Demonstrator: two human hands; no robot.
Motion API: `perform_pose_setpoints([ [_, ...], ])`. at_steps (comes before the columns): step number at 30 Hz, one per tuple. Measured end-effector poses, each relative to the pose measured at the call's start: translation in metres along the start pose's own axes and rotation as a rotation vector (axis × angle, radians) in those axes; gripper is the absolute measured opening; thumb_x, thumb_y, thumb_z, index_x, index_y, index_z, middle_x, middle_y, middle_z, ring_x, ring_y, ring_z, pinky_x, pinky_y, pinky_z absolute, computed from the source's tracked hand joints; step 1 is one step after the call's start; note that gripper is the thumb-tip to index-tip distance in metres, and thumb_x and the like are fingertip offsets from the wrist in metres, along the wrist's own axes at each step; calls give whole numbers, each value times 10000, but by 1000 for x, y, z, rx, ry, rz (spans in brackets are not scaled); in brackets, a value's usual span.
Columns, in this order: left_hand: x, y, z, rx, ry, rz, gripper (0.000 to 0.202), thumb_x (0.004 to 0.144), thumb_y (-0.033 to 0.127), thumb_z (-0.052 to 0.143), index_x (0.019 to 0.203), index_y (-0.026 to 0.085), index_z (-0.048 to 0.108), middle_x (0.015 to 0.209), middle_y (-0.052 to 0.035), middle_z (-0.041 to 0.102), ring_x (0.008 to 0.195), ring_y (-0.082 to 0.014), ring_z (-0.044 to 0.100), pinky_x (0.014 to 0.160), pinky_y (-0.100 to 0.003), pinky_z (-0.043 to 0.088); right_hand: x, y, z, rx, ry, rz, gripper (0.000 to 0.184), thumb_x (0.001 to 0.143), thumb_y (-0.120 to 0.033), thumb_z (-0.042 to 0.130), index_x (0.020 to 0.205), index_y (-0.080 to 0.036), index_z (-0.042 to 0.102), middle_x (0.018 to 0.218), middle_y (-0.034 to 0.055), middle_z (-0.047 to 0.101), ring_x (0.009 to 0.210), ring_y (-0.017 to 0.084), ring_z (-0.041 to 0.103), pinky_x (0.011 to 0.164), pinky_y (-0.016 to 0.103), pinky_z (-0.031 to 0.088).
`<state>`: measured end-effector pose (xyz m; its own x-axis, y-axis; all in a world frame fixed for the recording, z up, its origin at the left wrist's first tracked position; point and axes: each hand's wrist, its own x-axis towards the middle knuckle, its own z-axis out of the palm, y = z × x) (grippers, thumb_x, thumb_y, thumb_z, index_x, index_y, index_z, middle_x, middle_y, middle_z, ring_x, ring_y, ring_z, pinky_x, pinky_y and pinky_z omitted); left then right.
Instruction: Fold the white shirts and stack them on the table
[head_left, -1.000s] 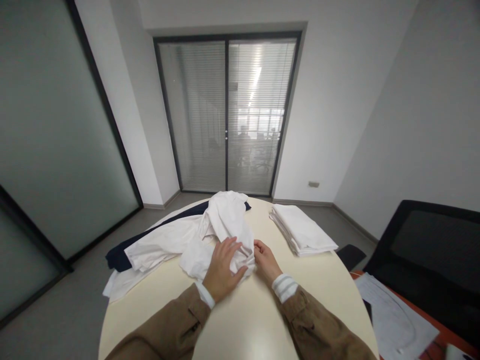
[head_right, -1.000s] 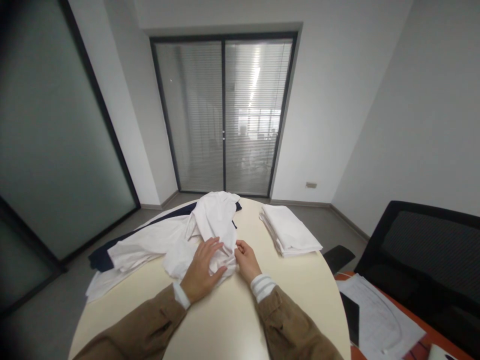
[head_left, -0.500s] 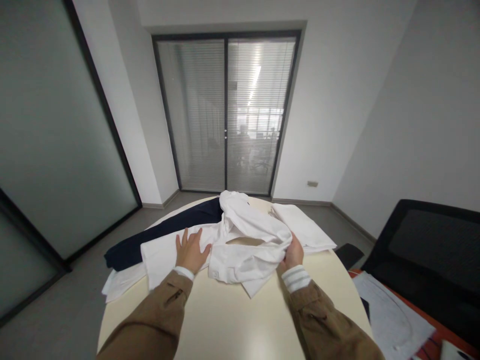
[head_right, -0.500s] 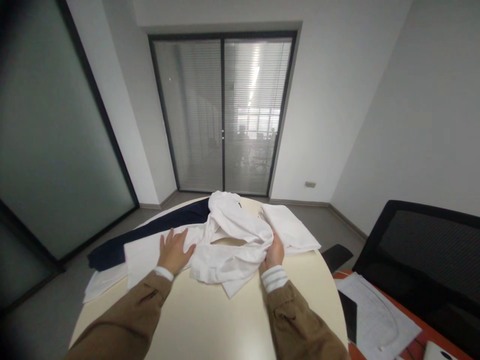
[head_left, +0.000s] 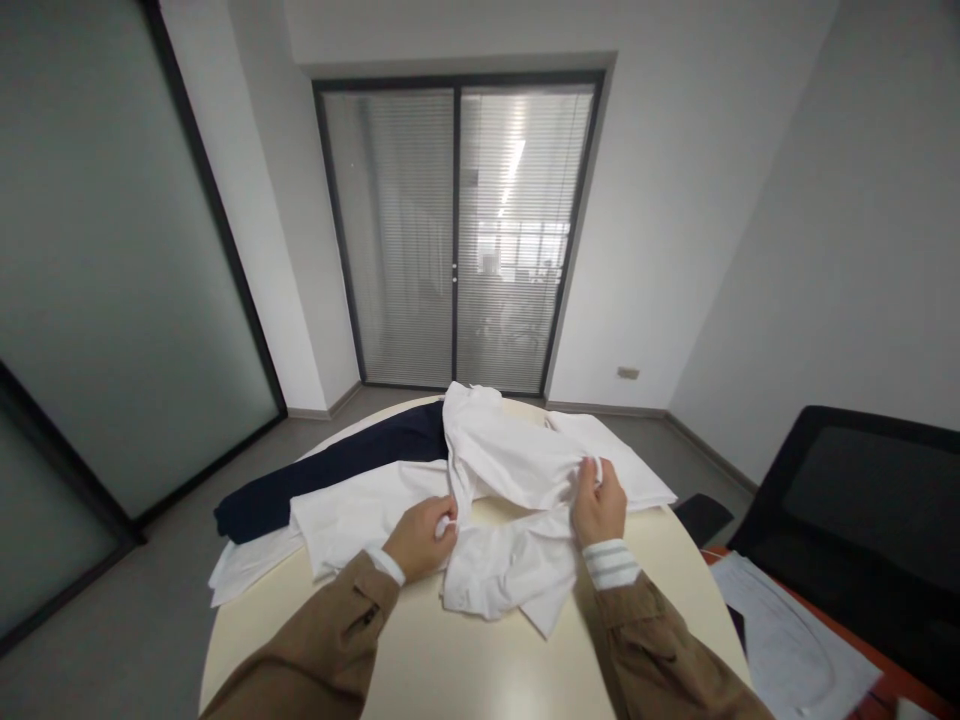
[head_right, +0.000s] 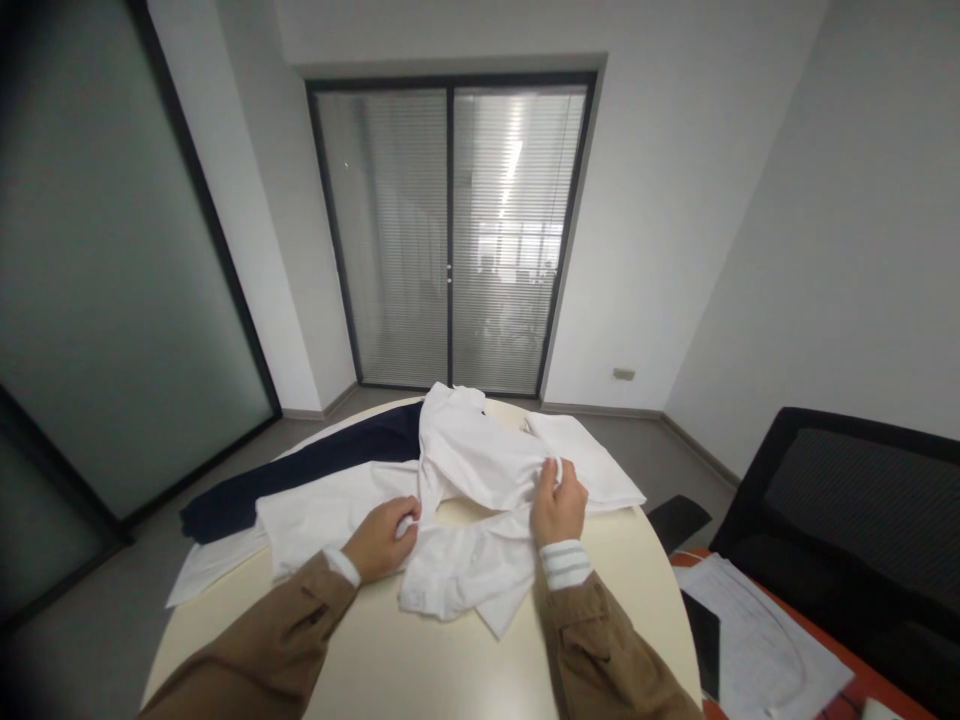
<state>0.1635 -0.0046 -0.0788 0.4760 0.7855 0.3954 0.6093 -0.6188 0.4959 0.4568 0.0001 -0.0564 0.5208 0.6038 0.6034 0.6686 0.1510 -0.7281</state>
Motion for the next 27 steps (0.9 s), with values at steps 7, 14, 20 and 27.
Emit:
perform_pose_setpoints([
  [7,-6,7,9,-43,-115,139,404,739,290,680,1118,198,574,1169,-122,606,1080,-286,561,960,-412,446,22,1,-29,239,409,205,403,938,-548,331,765,-216,481,723,11,521,717,194,495,716,337,399],
  [14,-5,-4,17,7,-65,37,597,814,149,532,1404,203,460,1097,-97,663,1020,-255,609,936,-413,481,28,-4,-42,339,422,124,435,739,-532,687,919,-150,582,823,42,624,762,203,587,730,347,465],
  [20,3,-8,13,-48,172,-136,345,868,131,428,1142,186,631,1079,-87,683,1019,-237,636,937,-391,495,41,-1,-61,431,455,195,416,769,-515,672,979,-162,601,929,61,655,851,215,612,830,395,480],
  [27,0,5,9,-94,205,71,787,800,278,650,1492,161,294,1490,-181,402,1369,-322,405,1117,-507,368,-29,-90,-33,465,-609,-192,273,945,-421,517,1118,-219,579,1004,56,647,950,210,608,906,350,485],
])
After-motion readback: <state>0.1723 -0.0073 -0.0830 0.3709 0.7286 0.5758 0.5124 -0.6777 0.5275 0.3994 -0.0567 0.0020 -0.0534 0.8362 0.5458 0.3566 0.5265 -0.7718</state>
